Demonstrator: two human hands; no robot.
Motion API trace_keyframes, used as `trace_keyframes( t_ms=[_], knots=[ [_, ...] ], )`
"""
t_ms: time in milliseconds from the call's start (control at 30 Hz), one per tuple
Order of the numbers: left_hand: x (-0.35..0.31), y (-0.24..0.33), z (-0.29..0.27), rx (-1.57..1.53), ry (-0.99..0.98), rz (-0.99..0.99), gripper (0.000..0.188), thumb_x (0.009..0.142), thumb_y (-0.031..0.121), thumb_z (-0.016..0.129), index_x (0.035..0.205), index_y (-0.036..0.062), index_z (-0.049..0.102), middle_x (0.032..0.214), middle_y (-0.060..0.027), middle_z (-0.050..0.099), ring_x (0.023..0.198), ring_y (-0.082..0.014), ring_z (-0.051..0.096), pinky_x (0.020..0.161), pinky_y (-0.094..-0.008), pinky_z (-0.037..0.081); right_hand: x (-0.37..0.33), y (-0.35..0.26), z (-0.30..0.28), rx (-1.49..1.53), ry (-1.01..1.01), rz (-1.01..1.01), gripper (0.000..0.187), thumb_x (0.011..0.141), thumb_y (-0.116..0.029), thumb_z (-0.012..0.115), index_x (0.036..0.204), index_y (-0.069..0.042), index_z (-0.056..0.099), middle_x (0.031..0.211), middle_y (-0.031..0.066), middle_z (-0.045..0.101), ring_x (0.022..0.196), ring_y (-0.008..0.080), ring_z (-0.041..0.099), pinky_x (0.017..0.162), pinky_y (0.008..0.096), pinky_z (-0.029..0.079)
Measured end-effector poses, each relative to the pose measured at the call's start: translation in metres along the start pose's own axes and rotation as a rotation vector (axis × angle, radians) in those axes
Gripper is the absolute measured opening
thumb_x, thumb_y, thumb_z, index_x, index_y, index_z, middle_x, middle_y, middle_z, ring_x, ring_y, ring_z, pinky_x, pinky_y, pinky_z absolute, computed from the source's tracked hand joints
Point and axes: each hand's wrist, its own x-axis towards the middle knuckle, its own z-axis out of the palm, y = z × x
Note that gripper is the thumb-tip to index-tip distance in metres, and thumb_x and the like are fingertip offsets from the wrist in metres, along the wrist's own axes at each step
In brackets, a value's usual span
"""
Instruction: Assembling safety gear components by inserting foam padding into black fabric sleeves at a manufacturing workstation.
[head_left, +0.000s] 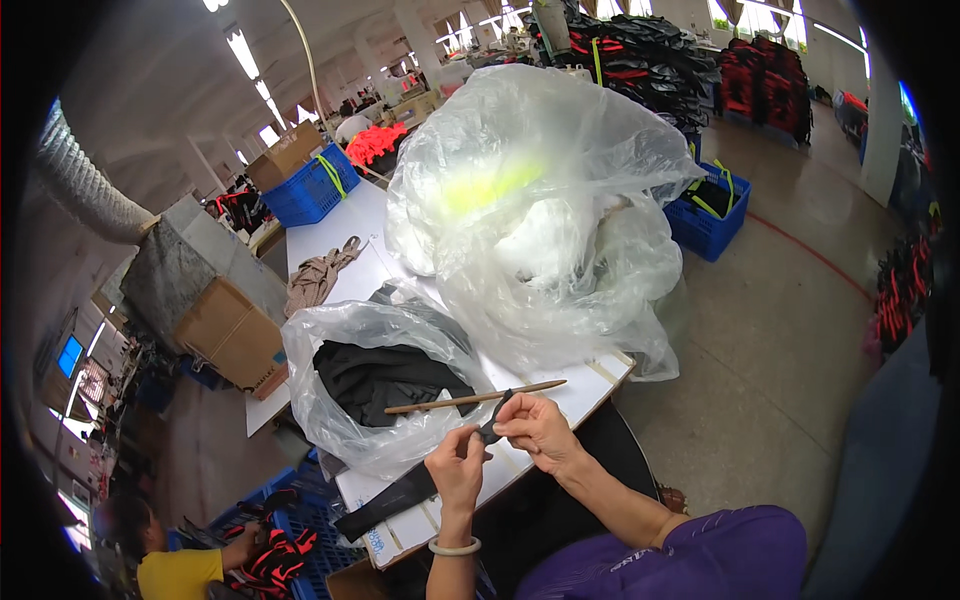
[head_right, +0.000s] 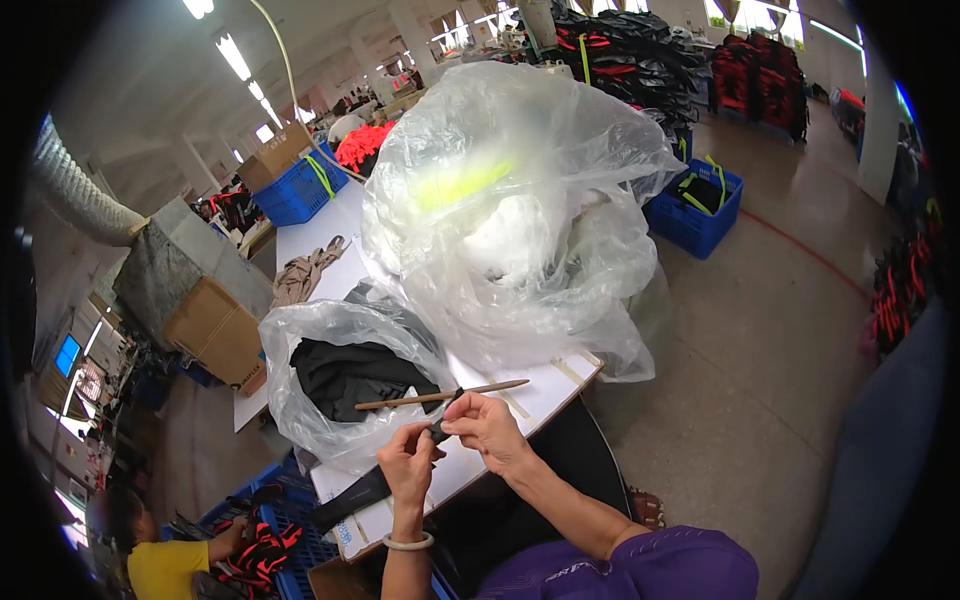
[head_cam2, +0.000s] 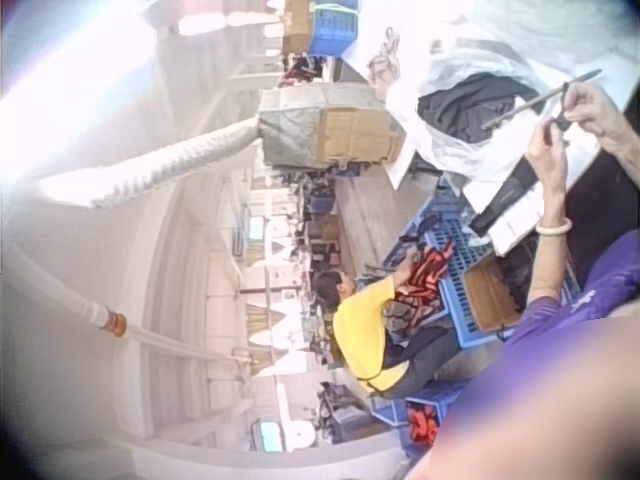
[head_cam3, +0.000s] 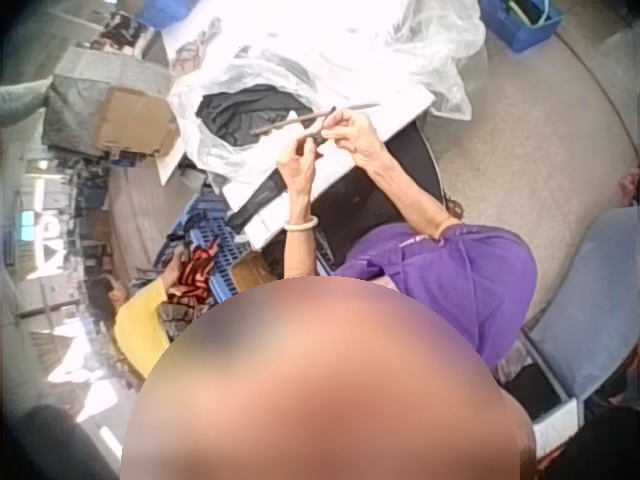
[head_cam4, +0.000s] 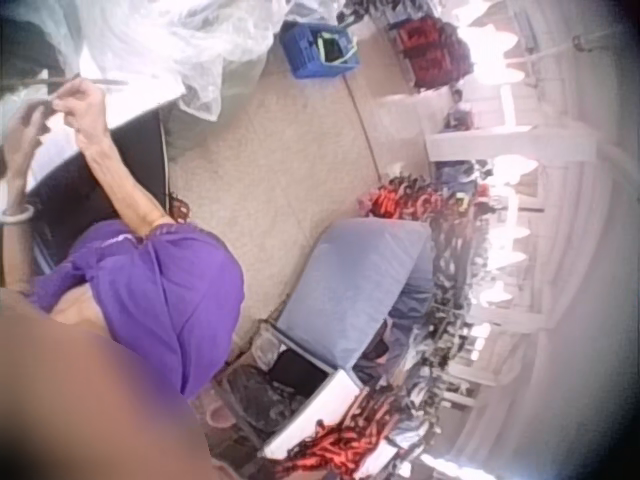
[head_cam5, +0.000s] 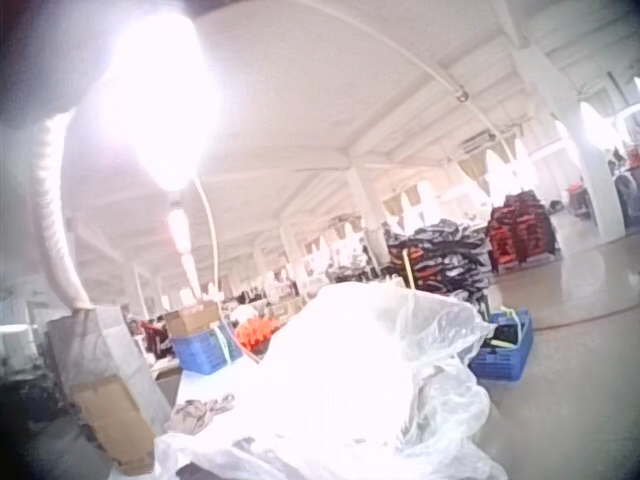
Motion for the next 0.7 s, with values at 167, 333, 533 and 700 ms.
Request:
trace_keyframes(
  t_ms=[167, 333, 533, 700],
  knots=[
    [0.005, 0.020, -0.011, -0.443, -0.122, -0.179, 0.023, 0.089, 0.001, 0.048, 0.109, -0.0080, 0.055, 0.073, -0.0148, 0.064, 0.054, -0.0193, 0.063, 0.049, -0.0277, 0.054, 0.005, -0.016, 0.016, -0.007, -0.133, -0.020, 0.013, 0.079, 0.003, 0.064, 0.091, 0.000, 0.059, 0.077, 0.0037, 0.060, 0.053, 0.0034, 0.047, 0.042, 0.0155, 0.032],
    [0.006, 0.021, 0.005, -0.780, -0.183, -0.361, 0.027, 0.088, 0.001, 0.045, 0.111, -0.0084, 0.056, 0.068, -0.0145, 0.062, 0.051, -0.0183, 0.061, 0.045, -0.0259, 0.052, 0.002, -0.021, 0.016, -0.209, -0.169, -0.069, 0.019, 0.081, -0.002, 0.065, 0.099, 0.002, 0.060, 0.080, 0.0047, 0.062, 0.064, 0.0065, 0.056, 0.050, 0.0168, 0.043],
    [0.010, 0.015, 0.020, -0.314, 0.221, -0.151, 0.027, 0.088, 0.001, 0.044, 0.108, -0.0074, 0.061, 0.065, -0.0097, 0.063, 0.046, -0.0107, 0.056, 0.041, -0.0215, 0.045, -0.004, -0.022, 0.019, -1.009, 0.184, -0.908, 0.019, 0.076, -0.008, 0.073, 0.090, 0.001, 0.065, 0.083, 0.0068, 0.062, 0.069, 0.0125, 0.060, 0.063, 0.0226, 0.050],
    [0.005, 0.004, 0.026, -0.095, 0.134, 0.109, 0.028, 0.089, -0.001, 0.047, 0.114, -0.0084, 0.058, 0.068, -0.0111, 0.064, 0.052, -0.0141, 0.062, 0.051, -0.0244, 0.053, 0.000, -0.024, 0.018, -0.967, 0.000, -0.599, 0.018, 0.074, -0.016, 0.074, 0.076, -0.001, 0.063, 0.065, 0.0066, 0.061, 0.056, 0.0155, 0.058, 0.052, 0.0262, 0.046]
  ],
)
